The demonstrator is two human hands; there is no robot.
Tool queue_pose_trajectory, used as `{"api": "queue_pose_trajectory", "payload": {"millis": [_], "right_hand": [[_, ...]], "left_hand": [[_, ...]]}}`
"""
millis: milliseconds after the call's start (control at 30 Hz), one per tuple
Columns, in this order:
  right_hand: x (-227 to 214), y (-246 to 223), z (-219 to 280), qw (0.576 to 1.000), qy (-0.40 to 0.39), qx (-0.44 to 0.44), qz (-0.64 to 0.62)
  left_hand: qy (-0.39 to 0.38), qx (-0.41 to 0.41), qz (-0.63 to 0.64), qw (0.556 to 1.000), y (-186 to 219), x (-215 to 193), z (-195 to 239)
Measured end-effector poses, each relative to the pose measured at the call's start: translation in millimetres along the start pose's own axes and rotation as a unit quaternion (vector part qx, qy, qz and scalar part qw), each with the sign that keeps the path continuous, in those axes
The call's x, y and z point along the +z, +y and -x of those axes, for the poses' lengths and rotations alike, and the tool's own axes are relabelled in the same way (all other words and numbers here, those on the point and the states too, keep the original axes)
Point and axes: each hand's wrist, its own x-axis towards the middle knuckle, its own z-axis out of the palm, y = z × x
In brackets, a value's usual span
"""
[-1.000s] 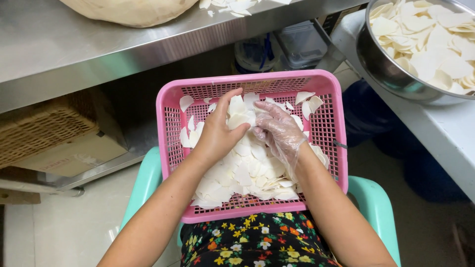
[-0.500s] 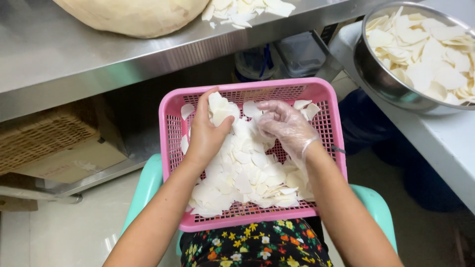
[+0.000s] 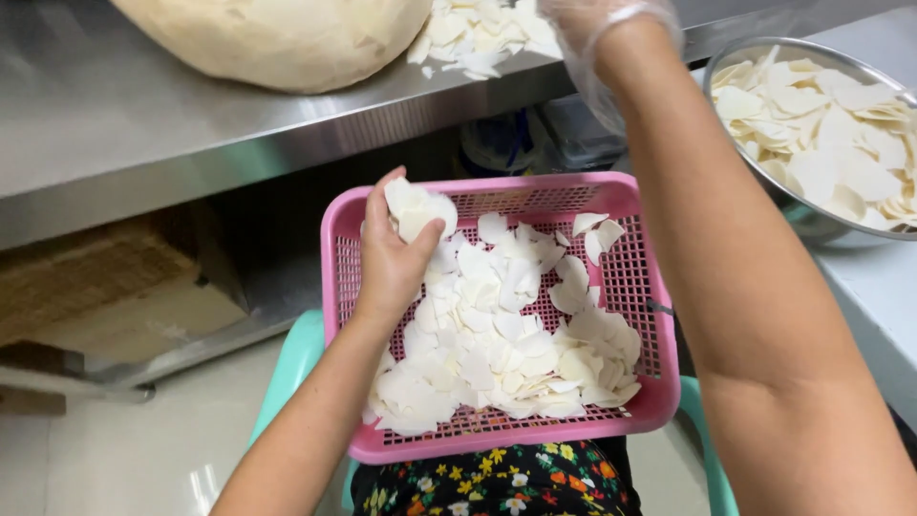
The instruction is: The person sits at a stainless steel workstation and repeatedly picks up thin white food slices from a pink basket. They separate the slices by hand and transfer them into a metal bowl on the right. The process continues throughout the clip with no other tools used.
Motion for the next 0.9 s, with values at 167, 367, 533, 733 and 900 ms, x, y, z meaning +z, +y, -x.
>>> {"api": "queue_pose_trajectory", "payload": {"millis": [167, 367, 533, 733, 900], "right_hand": [[10, 16, 57, 0.987, -0.018, -0.159, 0.008], [70, 69, 91, 0.947, -0.213, -0.225, 0.085], [151, 123, 108, 0.882, -0.256, -0.367, 0.149], [165, 104, 136, 0.867, -0.246, -0.36, 0.243], [139, 110, 126, 0.929, -0.333, -0.13, -0.093]], "left_hand": [[0.049, -0.028, 0.128, 0.99, 3, -13, -15], [0.071, -0.083, 0.402, 0.909, 32, -38, -29], [0.065, -0.112, 0.432, 0.892, 63, -50, -26], [0.064, -0.067, 0.444, 0.891, 64, -55, -25], [0.053, -0.056, 0.461, 0.884, 66, -53, -25]]}}
